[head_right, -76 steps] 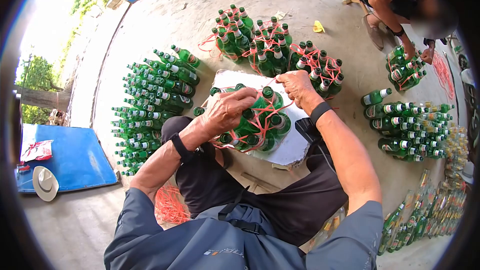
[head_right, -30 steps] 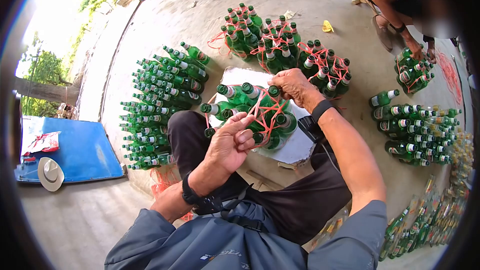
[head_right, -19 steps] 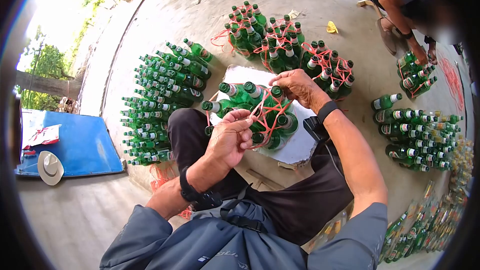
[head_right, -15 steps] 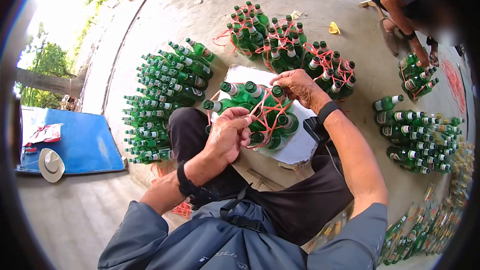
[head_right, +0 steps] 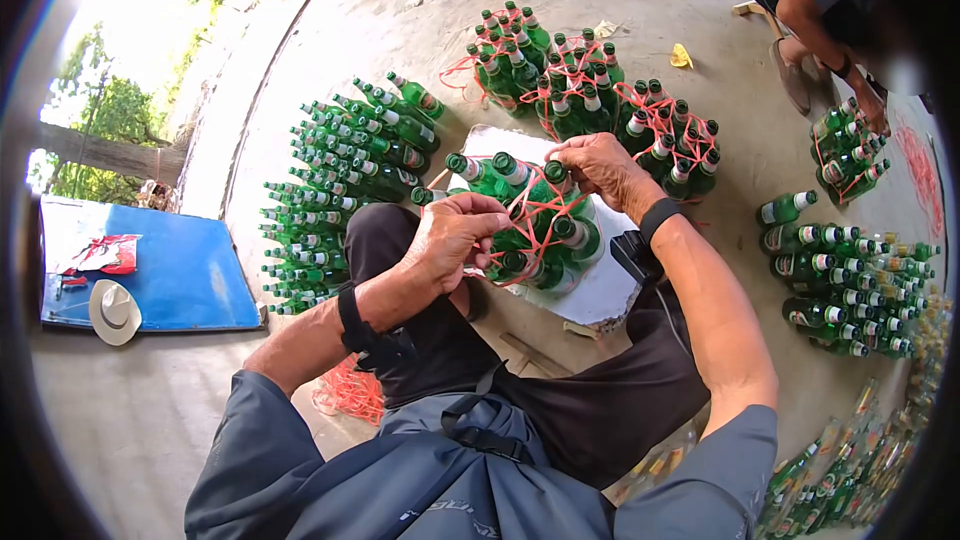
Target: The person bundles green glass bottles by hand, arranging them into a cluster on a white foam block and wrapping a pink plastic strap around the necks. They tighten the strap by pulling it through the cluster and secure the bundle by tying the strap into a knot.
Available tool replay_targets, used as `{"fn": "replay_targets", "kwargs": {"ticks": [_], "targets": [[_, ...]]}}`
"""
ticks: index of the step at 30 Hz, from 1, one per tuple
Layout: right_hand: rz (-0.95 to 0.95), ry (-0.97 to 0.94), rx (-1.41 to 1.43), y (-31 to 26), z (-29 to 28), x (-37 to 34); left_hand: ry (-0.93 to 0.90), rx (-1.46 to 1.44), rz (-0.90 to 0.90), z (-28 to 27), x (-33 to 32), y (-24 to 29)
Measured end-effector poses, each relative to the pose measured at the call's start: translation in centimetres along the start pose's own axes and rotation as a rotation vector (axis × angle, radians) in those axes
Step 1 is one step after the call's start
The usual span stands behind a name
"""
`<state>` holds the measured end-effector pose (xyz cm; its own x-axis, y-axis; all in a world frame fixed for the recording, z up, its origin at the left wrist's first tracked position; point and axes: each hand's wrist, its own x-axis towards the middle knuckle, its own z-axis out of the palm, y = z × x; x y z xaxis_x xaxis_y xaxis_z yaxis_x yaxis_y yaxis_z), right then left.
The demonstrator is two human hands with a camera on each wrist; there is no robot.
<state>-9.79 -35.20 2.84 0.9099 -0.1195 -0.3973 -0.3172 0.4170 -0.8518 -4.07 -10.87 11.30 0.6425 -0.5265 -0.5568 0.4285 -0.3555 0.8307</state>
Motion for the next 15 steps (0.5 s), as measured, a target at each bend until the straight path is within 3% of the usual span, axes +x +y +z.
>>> {"fn": "replay_targets", "kwargs": {"ticks": [7, 15], "targets": [[-0.003, -0.004, -0.002, 0.13, 0.01, 0.04, 0.025, 0.132, 0.062, -0.04, 0.33, 0.21], [-0.025, 0.034, -0.022, -0.11, 0.47, -0.6, 0.088, 0.173, -0.003, 0.49, 0.6, 0.91]]}}
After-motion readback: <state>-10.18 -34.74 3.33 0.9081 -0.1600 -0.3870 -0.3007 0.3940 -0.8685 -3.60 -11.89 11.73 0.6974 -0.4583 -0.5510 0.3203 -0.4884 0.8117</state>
